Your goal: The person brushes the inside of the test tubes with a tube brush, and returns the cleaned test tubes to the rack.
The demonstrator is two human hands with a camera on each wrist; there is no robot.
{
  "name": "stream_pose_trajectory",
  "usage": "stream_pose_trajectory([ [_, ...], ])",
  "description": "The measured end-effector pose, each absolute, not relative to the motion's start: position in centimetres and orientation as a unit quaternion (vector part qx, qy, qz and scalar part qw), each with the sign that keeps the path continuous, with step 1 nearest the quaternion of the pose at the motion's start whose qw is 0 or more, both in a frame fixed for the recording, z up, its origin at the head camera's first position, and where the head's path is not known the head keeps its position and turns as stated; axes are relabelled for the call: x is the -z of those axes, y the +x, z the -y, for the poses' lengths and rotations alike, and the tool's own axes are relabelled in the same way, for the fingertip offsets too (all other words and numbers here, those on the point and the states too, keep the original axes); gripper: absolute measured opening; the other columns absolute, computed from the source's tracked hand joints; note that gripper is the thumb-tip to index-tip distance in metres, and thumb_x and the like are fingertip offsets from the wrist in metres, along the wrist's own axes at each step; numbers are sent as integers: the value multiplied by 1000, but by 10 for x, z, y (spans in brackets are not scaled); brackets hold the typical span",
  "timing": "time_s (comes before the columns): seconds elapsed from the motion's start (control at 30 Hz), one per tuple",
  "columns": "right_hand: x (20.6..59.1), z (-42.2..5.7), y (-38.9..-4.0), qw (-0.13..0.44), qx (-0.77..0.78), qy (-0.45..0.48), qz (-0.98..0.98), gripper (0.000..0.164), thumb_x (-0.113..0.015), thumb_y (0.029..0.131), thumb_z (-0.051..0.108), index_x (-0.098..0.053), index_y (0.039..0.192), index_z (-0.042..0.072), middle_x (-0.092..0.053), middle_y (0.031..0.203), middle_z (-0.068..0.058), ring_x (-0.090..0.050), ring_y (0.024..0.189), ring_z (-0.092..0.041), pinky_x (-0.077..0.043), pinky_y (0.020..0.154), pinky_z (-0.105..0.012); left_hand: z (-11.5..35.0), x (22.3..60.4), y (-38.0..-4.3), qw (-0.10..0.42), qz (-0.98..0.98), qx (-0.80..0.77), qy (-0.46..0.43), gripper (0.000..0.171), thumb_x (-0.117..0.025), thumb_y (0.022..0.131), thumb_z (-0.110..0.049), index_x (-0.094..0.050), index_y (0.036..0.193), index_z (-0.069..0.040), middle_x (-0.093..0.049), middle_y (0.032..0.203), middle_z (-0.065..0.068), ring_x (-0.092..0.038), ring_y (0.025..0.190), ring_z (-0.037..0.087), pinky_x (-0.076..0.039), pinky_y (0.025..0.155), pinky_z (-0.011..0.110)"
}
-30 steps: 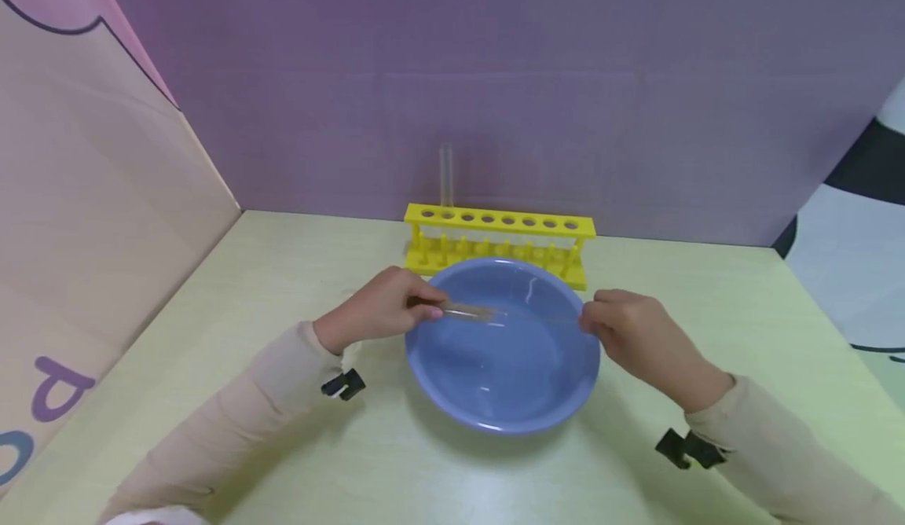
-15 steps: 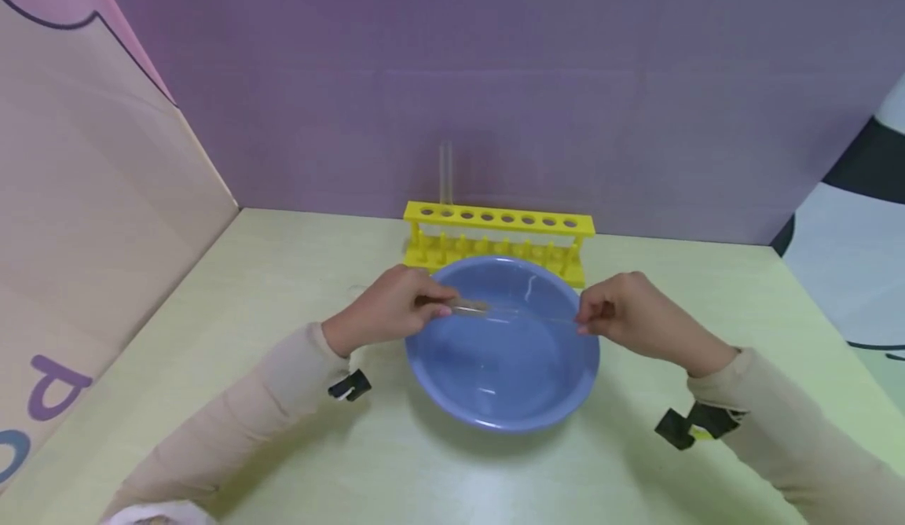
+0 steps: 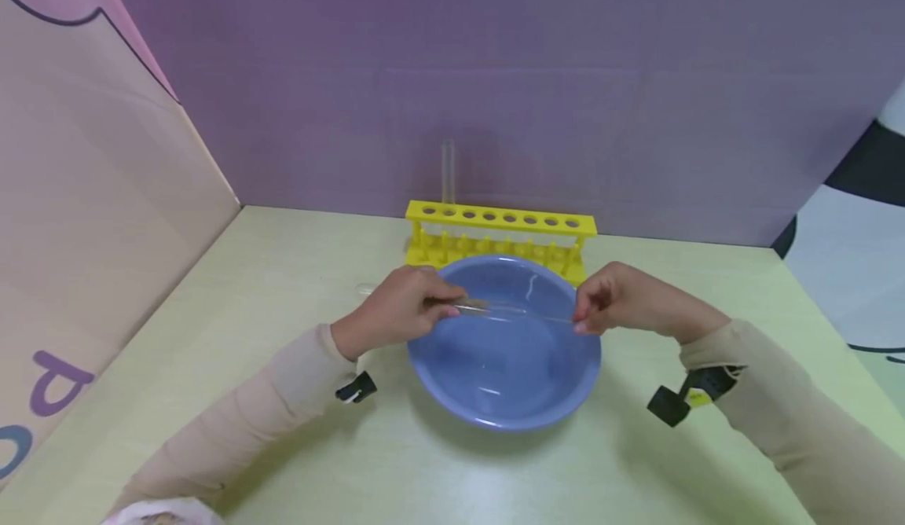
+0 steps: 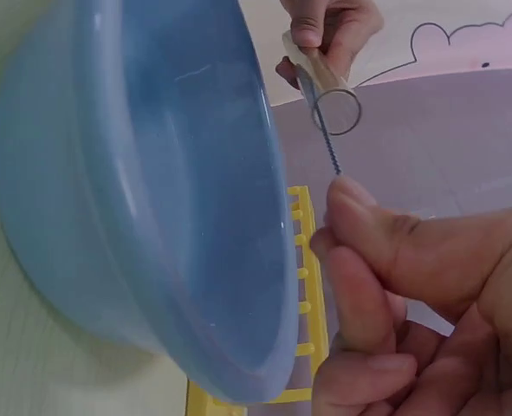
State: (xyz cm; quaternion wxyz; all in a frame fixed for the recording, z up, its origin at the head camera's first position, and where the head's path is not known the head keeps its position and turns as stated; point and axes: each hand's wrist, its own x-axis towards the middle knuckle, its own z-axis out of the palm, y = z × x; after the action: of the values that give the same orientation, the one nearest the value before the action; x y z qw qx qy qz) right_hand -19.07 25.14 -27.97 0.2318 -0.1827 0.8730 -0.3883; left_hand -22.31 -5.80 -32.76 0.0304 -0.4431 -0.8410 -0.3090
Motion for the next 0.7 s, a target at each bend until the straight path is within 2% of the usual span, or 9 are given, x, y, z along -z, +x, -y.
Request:
stream_pose_trajectory([
  [0.1, 281, -251, -193, 247, 400, -180, -864, 11, -73, 77, 2, -65, 76, -5, -58, 62, -2, -49, 59, -8, -44, 58, -23, 57, 328, -222, 46, 842, 297, -448, 22, -70, 84, -7, -72, 105, -2, -72, 90, 4, -60, 74, 13, -47, 67, 24],
  [0.27, 284, -251, -197, 269, 422, -192, -844, 14, -71, 80, 4, -63, 78, -9, -52, 59, 3, -45, 57, -8, -39, 55, -23, 56, 328, -220, 57, 840, 294, -451, 22, -71, 83, -6, -72, 104, -2, -72, 91, 4, -60, 75, 14, -47, 67, 24],
  [0.53, 289, -248, -200, 305, 449, -175, -821, 17, -68, 82, 4, -61, 83, -12, -54, 61, 2, -47, 57, -8, -41, 55, -22, 54, 330, -220, 82, 832, 293, -463, 20, -73, 82, -8, -74, 102, -4, -72, 89, 2, -58, 72, 13, -45, 65, 24],
  [0.7, 292, -245, -201, 305, 458, -163, -819, 17, -69, 82, 3, -61, 82, -11, -55, 62, 2, -49, 59, -8, -43, 56, -22, 53, 330, -219, 92, 830, 287, -470, 19, -73, 81, -8, -74, 100, -5, -73, 88, 0, -58, 72, 13, -45, 64, 22],
])
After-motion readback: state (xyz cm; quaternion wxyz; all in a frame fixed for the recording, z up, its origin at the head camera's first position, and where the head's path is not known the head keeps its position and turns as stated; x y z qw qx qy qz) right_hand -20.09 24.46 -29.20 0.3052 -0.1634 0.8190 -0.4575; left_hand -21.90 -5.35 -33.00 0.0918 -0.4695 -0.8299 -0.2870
